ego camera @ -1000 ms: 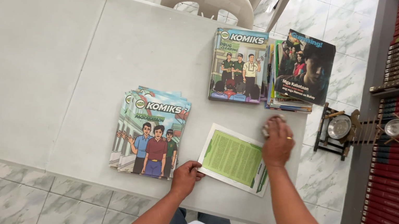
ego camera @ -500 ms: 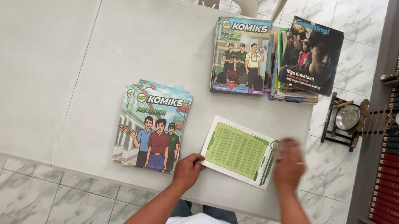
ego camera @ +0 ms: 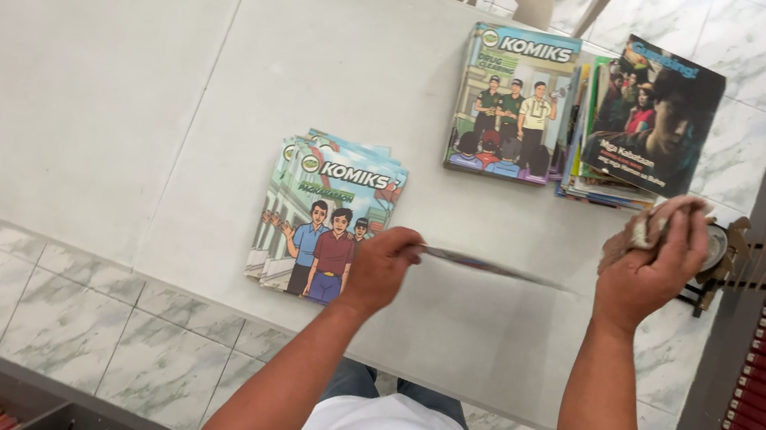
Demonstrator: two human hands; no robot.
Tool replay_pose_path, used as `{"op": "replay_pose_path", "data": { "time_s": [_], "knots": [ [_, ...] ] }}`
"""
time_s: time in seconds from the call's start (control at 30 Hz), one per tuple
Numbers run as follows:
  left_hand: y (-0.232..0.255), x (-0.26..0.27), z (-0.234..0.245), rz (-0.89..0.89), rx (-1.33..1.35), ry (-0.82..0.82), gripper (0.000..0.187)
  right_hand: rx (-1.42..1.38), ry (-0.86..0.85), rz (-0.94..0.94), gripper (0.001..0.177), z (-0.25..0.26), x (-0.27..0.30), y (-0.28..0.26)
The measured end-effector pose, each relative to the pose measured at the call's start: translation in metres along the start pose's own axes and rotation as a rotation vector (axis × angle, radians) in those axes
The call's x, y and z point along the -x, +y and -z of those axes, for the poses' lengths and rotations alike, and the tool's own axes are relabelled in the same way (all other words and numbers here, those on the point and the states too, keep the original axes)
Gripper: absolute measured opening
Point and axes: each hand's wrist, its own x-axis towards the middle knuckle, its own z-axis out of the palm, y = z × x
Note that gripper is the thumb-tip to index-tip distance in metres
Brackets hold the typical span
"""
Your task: Cleaning and stacking comic books on a table in a library setting.
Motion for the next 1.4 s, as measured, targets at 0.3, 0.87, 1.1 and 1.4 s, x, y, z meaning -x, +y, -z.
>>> {"op": "replay_pose_path", "data": {
  "time_s": [0.3,0.87,1.1,1.4],
  "knots": [
    [-0.127,0.068,0.094,0.568,0.546,0.591,0.01,-0.241,0.02,0.291,0.025,-0.065,0.022,-0.054],
    [-0.15,0.055,0.082,0.231,-1.185,0.024,0.026,0.056,-0.48,0.598,0.05,-0.133,0.143,0.018],
    [-0.118,-0.034,0.014,0.218,-0.902,0.081,0.037,0.55,-0.239,-0.14,0.083,-0.072,0.096,0.229],
    [-0.097,-0.173,-0.1,0.221,-0.671,0.151,0.049,0.357,-0.16,0.331,0.021,-0.07,0.137,0.068]
  ]
}}
